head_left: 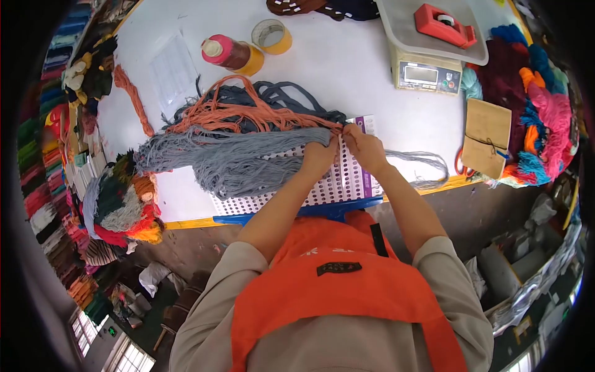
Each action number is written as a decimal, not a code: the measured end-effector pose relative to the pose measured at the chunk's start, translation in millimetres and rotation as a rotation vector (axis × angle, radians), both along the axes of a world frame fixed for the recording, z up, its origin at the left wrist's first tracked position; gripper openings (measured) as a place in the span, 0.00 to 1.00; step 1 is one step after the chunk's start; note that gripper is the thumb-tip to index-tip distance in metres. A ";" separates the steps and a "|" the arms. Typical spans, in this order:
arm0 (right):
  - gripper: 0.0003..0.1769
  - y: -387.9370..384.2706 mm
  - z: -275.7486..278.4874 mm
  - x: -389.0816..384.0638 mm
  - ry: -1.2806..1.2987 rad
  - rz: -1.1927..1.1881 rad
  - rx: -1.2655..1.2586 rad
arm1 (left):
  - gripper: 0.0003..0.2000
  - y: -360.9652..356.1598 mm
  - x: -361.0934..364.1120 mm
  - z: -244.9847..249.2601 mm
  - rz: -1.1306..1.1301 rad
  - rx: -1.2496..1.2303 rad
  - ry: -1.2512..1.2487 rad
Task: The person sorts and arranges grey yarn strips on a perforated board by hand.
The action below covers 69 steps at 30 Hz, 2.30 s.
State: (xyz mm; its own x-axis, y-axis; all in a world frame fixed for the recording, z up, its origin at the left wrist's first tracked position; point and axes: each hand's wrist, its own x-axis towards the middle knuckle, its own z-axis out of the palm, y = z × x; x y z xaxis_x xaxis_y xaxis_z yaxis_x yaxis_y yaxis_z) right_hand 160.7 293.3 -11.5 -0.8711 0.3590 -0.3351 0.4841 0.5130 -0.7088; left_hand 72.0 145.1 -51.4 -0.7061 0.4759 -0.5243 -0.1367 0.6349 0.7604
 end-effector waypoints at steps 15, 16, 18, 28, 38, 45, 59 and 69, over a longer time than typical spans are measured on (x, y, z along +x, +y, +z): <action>0.29 19.9 2.8 -8.1 -0.053 -0.138 -0.579 | 0.04 -12.1 -39.7 50.7 0.025 0.292 -0.202; 0.29 20.2 8.1 -9.6 -0.065 -0.154 -0.582 | 0.04 -12.5 -37.6 57.8 0.022 0.288 -0.201; 0.30 18.7 10.0 -11.1 -0.077 -0.169 -0.590 | 0.04 -12.5 -30.8 68.2 0.277 0.364 -0.498; 0.32 22.4 -0.5 -4.5 0.045 -0.144 -0.691 | 0.18 10.2 -5.0 46.5 -0.344 -0.073 -0.147; 0.11 13.4 6.3 -21.6 -0.095 -0.252 -0.484 | 0.09 -110.2 -126.2 151.2 0.583 0.397 -0.587; 0.16 9.2 8.1 -21.4 -0.123 -0.239 -0.472 | 0.16 -197.3 -185.4 183.8 0.879 0.569 -0.094; 0.06 -121.4 179.4 -35.5 0.305 -0.383 -0.854 | 0.26 -140.0 -43.0 262.8 0.375 1.042 -0.652; 0.04 -194.0 263.4 -39.3 0.357 -0.228 -0.900 | 0.18 -182.0 -26.3 306.0 0.298 1.081 -0.466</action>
State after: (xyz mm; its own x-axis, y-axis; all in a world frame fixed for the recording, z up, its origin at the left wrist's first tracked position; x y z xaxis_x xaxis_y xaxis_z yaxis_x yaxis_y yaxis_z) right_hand 121.5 99.3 251.8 -0.9158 0.2709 -0.2966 0.1869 -0.3664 -0.9115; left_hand 45.8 -36.9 254.6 -0.7122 0.6758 -0.1898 -0.5706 -0.3999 0.7173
